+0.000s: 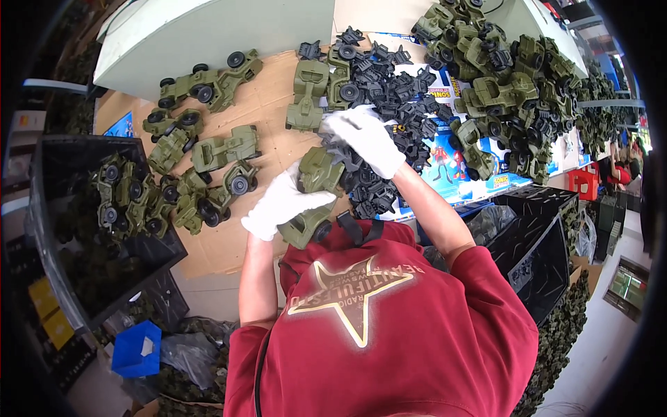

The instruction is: The person assembles plastic chassis parts onto toy vehicle bodies by hand at a production workstation.

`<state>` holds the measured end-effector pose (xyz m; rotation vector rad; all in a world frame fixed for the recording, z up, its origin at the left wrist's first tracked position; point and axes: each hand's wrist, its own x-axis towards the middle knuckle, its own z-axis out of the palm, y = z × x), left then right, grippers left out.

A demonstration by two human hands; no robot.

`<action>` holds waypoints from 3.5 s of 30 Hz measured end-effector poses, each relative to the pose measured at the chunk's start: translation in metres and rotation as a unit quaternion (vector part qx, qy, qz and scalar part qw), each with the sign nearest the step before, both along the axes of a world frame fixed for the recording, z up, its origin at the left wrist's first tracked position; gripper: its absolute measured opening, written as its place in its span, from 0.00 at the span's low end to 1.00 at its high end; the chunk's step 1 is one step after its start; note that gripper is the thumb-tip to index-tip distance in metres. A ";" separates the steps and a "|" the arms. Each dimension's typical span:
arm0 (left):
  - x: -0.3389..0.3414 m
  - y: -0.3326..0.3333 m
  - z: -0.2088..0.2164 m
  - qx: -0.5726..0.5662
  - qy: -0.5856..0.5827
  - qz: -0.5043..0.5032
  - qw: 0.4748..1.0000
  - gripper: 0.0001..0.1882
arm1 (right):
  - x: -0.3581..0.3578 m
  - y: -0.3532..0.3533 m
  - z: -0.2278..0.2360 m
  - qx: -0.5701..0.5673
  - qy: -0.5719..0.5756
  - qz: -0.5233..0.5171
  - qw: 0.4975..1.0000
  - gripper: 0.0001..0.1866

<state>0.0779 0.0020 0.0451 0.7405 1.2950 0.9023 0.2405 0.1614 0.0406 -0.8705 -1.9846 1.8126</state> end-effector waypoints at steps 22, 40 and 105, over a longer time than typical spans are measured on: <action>0.003 0.000 0.005 -0.021 -0.039 0.031 0.999 0.35 | 0.032 0.004 -0.030 -0.284 0.140 0.076 0.946 0.25; 0.063 0.004 -0.013 0.086 -0.001 0.265 0.960 0.55 | -0.004 -0.024 -0.042 -0.118 0.107 -0.059 0.985 0.21; -0.051 -0.021 0.007 0.085 0.180 0.181 0.963 0.40 | 0.324 0.156 0.061 0.564 -0.322 -0.507 0.567 0.11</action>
